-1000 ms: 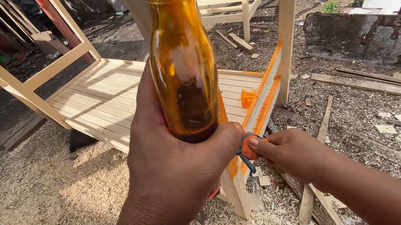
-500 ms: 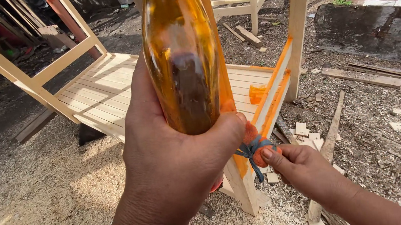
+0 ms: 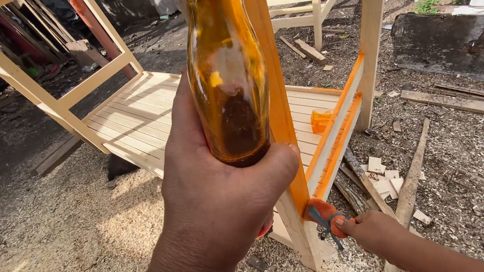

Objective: Staining a wooden bunk bed frame using a cloth applicator and a bottle of stain.

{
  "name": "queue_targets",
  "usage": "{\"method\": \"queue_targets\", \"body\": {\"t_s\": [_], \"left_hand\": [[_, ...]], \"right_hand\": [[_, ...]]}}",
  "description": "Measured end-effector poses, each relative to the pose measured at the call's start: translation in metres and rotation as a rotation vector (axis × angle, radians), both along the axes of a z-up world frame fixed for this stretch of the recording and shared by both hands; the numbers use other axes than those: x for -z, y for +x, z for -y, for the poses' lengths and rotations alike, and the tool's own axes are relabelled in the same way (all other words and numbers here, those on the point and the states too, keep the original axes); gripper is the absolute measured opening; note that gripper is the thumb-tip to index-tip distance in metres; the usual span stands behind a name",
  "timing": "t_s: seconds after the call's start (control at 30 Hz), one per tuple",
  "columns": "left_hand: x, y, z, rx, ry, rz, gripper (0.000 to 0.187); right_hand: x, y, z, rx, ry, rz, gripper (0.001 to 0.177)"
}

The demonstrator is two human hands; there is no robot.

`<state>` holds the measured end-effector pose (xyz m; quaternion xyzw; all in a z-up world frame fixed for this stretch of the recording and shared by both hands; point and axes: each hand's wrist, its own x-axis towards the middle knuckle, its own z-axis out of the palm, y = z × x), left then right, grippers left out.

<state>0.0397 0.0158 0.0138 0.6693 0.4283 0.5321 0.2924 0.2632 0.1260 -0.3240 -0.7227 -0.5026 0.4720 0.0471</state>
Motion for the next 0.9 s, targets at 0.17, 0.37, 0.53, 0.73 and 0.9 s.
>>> {"method": "queue_targets", "body": {"t_s": [0.17,0.37,0.53,0.73,0.9], "left_hand": [[0.0,0.001,-0.004,0.006,0.061,0.023,0.08],[-0.004,0.002,-0.011,-0.025,-0.01,0.02,0.084],[-0.005,0.004,-0.015,-0.077,-0.053,0.022,0.092],[-0.011,0.007,-0.023,-0.032,-0.032,0.11,0.09],[-0.019,0.011,-0.031,-0.129,-0.199,0.043,0.103]], "right_hand": [[-0.099,-0.016,0.003,-0.036,0.111,0.016,0.062],[-0.182,-0.01,0.005,0.005,0.15,-0.07,0.064],[-0.285,-0.015,0.022,0.118,0.15,-0.198,0.058],[-0.396,-0.016,0.009,0.139,0.517,-0.491,0.057],[-0.458,-0.022,-0.016,-0.186,1.036,-0.791,0.051]]}}
